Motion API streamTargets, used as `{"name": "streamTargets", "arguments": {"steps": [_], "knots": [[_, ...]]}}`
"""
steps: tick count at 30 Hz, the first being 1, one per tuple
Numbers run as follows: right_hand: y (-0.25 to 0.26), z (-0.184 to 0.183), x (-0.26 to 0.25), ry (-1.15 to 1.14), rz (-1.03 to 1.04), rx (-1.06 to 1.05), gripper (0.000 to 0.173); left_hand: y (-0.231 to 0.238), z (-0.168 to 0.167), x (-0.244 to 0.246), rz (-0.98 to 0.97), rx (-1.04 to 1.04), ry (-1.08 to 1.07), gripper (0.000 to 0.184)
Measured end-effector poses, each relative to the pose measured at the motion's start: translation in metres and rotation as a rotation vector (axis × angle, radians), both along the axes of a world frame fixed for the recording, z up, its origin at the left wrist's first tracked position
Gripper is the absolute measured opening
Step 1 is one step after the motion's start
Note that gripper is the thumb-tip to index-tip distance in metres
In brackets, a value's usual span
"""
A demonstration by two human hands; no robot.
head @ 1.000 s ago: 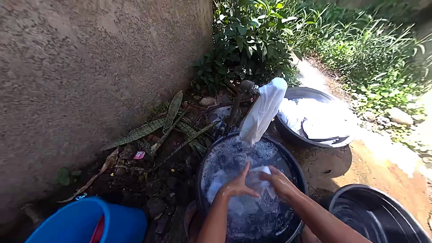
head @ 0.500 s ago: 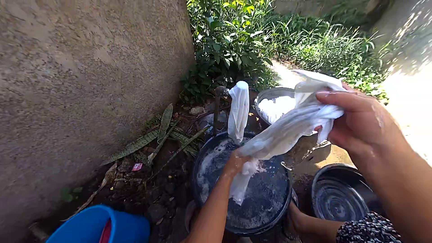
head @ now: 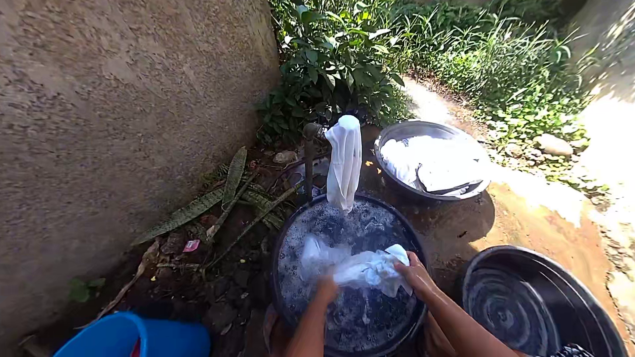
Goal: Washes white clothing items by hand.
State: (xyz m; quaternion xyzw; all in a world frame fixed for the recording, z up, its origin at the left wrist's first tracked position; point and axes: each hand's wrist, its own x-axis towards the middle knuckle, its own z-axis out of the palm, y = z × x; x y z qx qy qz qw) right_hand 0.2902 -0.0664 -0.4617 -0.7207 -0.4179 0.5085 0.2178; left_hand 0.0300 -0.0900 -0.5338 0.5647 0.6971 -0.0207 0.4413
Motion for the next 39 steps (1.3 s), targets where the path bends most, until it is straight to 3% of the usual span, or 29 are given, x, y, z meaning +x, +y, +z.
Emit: {"name": "streamTargets", "arguments": {"steps": [3,5,9,14,16,19,21,23,25,28,31,33,36,38,39], "knots": [[-0.009,-0.017,0.003,-0.331,0.215,-0.084,0.089,0.013,0.022,-0.011,0.115,0.005,0.004,0.074],[-0.009,-0.014,0.004,-0.435,0.293,0.039,0.105,0.021,0.045,-0.015,0.282,0.191,-0.224,0.082],[-0.013,-0.004,-0.005,-0.343,0.487,0.137,0.126,0.025,0.128,-0.008,0.274,0.398,-0.671,0.107],[-0.018,0.000,-0.046,-0.058,0.468,0.382,0.150,0.013,0.233,0.004,0.286,0.351,-1.197,0.107],[-0.016,0.009,-0.068,0.066,0.393,0.449,0.141,0.003,0.258,0.009,0.224,0.300,-1.448,0.101],[-0.023,0.041,-0.095,0.177,0.171,0.582,0.068,-0.009,0.274,0.012,0.139,0.239,-1.840,0.089],[-0.019,0.061,-0.106,0.414,-0.099,0.592,0.039,-0.010,0.268,0.005,0.154,0.318,-2.052,0.080],[-0.011,0.079,-0.112,0.722,-0.350,0.603,0.025,-0.009,0.254,-0.004,0.385,0.466,-2.115,0.085],[-0.006,0.098,-0.113,0.949,-0.492,0.593,0.024,-0.006,0.229,-0.005,0.751,0.557,-2.096,0.086],[-0.008,0.118,-0.120,1.151,-0.558,0.527,0.028,0.000,0.172,0.016,1.167,0.478,-1.825,0.056],[-0.016,0.115,-0.138,1.308,-0.577,0.430,0.034,-0.012,0.135,0.053,1.226,0.276,-1.639,0.066],[-0.021,0.102,-0.141,1.377,-0.580,0.393,0.038,-0.017,0.117,0.068,1.173,0.279,-1.749,0.081],[-0.026,0.070,-0.126,1.335,-0.530,0.354,0.037,-0.011,0.095,0.058,1.208,0.294,-1.952,0.092],[-0.031,0.038,-0.101,0.991,-0.389,0.367,0.029,-0.003,0.086,0.041,1.297,0.334,-1.888,0.073],[-0.035,0.022,-0.085,0.784,-0.246,0.341,0.036,0.000,0.080,0.033,1.347,0.349,-1.852,0.060]]}}
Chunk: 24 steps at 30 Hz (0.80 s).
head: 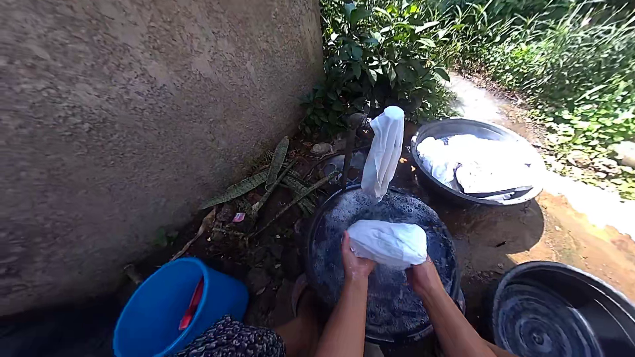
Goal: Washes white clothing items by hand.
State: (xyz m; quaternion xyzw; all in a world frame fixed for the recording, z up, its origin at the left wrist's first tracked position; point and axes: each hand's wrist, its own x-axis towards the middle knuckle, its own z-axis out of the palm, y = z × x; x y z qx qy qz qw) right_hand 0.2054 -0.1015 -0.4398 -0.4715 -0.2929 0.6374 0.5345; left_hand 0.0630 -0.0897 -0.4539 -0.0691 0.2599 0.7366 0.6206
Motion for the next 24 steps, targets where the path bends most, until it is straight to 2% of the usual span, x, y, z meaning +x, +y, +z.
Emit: {"name": "streamTargets", "arguments": {"steps": [2,3,4,5,7,10,12,15,17,20,22,24], "knots": [[-0.005,-0.023,0.030,-0.271,0.291,-0.107,0.074,0.004,-0.016,-0.014,0.029,-0.055,0.038,0.041],[-0.008,-0.031,0.038,-0.307,0.394,-0.208,0.089,0.003,-0.026,-0.018,0.024,-0.087,0.062,0.036],[-0.010,-0.037,0.042,-0.281,0.445,-0.314,0.097,0.001,-0.034,-0.020,0.010,-0.127,0.087,0.032],[-0.010,-0.041,0.042,-0.244,0.434,-0.413,0.092,-0.001,-0.042,-0.020,-0.015,-0.175,0.103,0.029],[-0.006,-0.045,0.026,-0.236,0.357,-0.588,0.070,-0.006,-0.060,-0.017,-0.064,-0.272,0.129,0.027],[0.005,-0.061,0.000,-0.232,0.263,-0.759,0.081,-0.017,-0.087,-0.011,-0.118,-0.376,0.109,0.031],[0.009,-0.082,-0.009,-0.216,0.207,-0.800,0.075,-0.023,-0.096,-0.006,-0.133,-0.458,0.117,0.037],[-0.002,-0.104,-0.017,-0.397,0.224,-0.727,0.052,-0.030,-0.095,-0.001,-0.210,-0.622,0.222,0.053],[-0.004,-0.105,-0.008,-0.674,0.457,-0.683,0.051,-0.029,-0.093,-0.001,-0.249,-0.641,0.251,0.055],[0.034,-0.086,0.010,-0.990,0.890,-0.505,0.043,-0.020,-0.084,-0.016,-0.250,-0.536,0.328,0.041],[0.074,-0.034,0.011,-1.041,0.853,-0.242,0.031,-0.014,-0.061,-0.033,-0.285,-0.480,0.422,0.044],[0.108,0.046,0.006,-1.007,0.610,0.072,0.034,-0.008,-0.035,-0.048,-0.319,-0.386,0.478,0.052]]}}
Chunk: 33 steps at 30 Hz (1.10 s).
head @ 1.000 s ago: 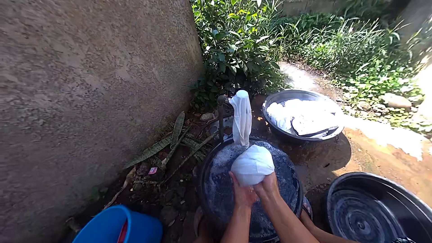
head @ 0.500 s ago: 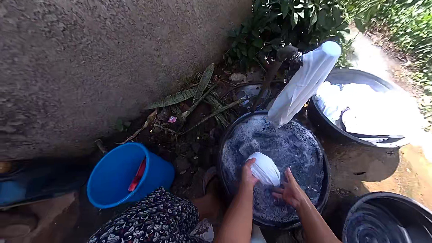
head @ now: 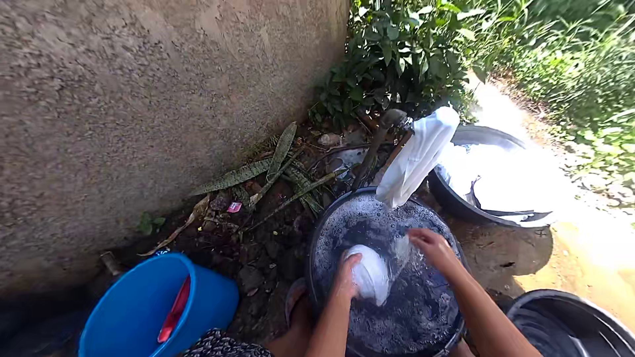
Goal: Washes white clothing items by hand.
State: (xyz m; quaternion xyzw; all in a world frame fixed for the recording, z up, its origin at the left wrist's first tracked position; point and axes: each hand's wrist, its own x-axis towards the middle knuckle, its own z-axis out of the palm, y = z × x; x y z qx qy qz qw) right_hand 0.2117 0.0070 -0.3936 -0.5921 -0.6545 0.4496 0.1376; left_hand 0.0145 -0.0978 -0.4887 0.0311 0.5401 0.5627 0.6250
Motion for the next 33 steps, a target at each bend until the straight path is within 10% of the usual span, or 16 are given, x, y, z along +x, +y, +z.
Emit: {"name": "streamTargets", "arguments": {"steps": [6,13,21,24,27,30,33], "knots": [[0.078,0.184,-0.035,-0.212,0.288,0.951,0.059,0.012,0.073,-0.033,-0.356,0.483,0.153,0.067],[0.111,0.232,-0.065,-0.657,0.631,0.847,0.036,-0.008,0.166,-0.063,-0.466,0.489,0.231,0.051],[0.092,0.231,-0.104,-0.848,0.106,0.675,0.057,-0.012,0.192,-0.074,-0.339,0.430,0.225,0.049],[0.089,0.202,-0.075,-0.382,-0.080,0.627,0.075,0.001,0.186,-0.068,-0.367,0.512,0.292,0.051],[0.030,0.107,-0.042,0.355,-0.313,0.121,0.073,0.014,0.181,-0.067,-0.603,0.832,0.520,0.050],[-0.044,0.022,-0.039,0.970,-0.236,-0.548,0.091,0.025,0.178,-0.053,-0.792,1.147,0.692,0.051],[-0.062,-0.012,-0.049,1.608,-0.067,-0.652,0.085,0.026,0.170,-0.037,-0.864,1.178,0.600,0.047]]}}
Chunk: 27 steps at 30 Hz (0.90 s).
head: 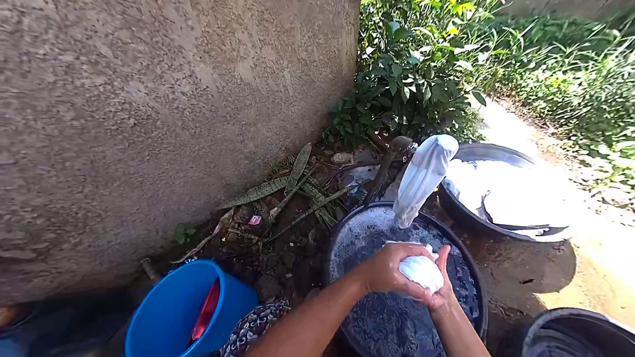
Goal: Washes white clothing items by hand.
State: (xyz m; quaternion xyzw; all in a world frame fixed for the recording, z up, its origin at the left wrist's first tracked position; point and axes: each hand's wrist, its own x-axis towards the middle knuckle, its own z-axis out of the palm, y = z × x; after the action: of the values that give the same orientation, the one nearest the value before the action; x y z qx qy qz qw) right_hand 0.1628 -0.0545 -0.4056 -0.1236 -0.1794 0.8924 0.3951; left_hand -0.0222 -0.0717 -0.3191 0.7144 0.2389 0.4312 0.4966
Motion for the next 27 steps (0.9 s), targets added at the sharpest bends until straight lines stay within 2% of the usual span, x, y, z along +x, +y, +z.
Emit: {"name": "streamTargets", "arguments": {"steps": [4,5,7,8,10,11,12,14,15,18,20,22,23,24,25,26,27], "knots": [[0.017,0.013,-0.008,0.086,-0.164,-0.023,0.075,0.005,-0.001,0.001,0.026,-0.238,-0.226,0.036],[0.020,0.021,-0.011,0.100,-0.174,-0.037,0.068,0.007,0.000,-0.001,0.033,-0.282,-0.296,0.033],[0.024,0.034,-0.016,0.125,-0.238,-0.073,0.042,0.009,-0.001,-0.003,0.058,-0.380,-0.475,0.030],[0.024,0.043,-0.020,0.093,-0.336,-0.112,0.033,0.010,-0.004,-0.005,0.080,-0.438,-0.599,0.032],[0.024,0.064,-0.031,-0.056,-0.572,-0.189,0.027,0.010,-0.009,-0.005,0.193,-0.526,-0.828,0.035],[0.025,0.070,-0.034,-0.144,-0.670,-0.178,0.024,0.011,-0.009,-0.004,0.296,-0.553,-0.889,0.029],[0.027,0.070,-0.035,-0.220,-0.737,-0.114,0.020,0.013,-0.008,-0.002,0.412,-0.585,-0.898,0.025],[0.029,0.063,-0.027,-0.314,-0.768,0.111,0.040,0.018,-0.008,0.000,0.563,-0.689,-0.863,0.037],[0.030,0.061,-0.025,-0.339,-0.776,0.179,0.040,0.022,-0.011,0.001,0.605,-0.746,-0.833,0.040],[0.028,0.055,-0.016,-0.377,-0.712,0.374,0.018,0.027,-0.021,0.005,0.666,-0.979,-0.730,0.042],[0.031,0.047,-0.010,-0.347,-0.592,0.535,0.016,0.026,-0.027,0.006,0.618,-1.127,-0.712,0.046],[0.036,0.032,-0.004,-0.226,-0.490,0.534,0.021,0.024,-0.024,0.005,0.600,-1.178,-0.695,0.044],[0.035,0.024,0.000,-0.197,-0.460,0.465,0.034,0.023,-0.022,0.004,0.620,-1.140,-0.670,0.039],[0.034,0.017,0.007,-0.230,-0.426,0.394,0.061,0.024,-0.020,0.002,0.661,-1.063,-0.615,0.034],[0.033,0.012,0.015,-0.307,-0.361,0.330,0.089,0.026,-0.019,-0.001,0.701,-0.942,-0.511,0.029],[0.032,0.011,0.020,-0.406,-0.298,0.233,0.101,0.028,-0.019,-0.007,0.726,-0.773,-0.354,0.023],[0.030,0.011,0.022,-0.493,-0.241,0.116,0.094,0.030,-0.018,-0.015,0.708,-0.565,-0.135,0.022]]}}
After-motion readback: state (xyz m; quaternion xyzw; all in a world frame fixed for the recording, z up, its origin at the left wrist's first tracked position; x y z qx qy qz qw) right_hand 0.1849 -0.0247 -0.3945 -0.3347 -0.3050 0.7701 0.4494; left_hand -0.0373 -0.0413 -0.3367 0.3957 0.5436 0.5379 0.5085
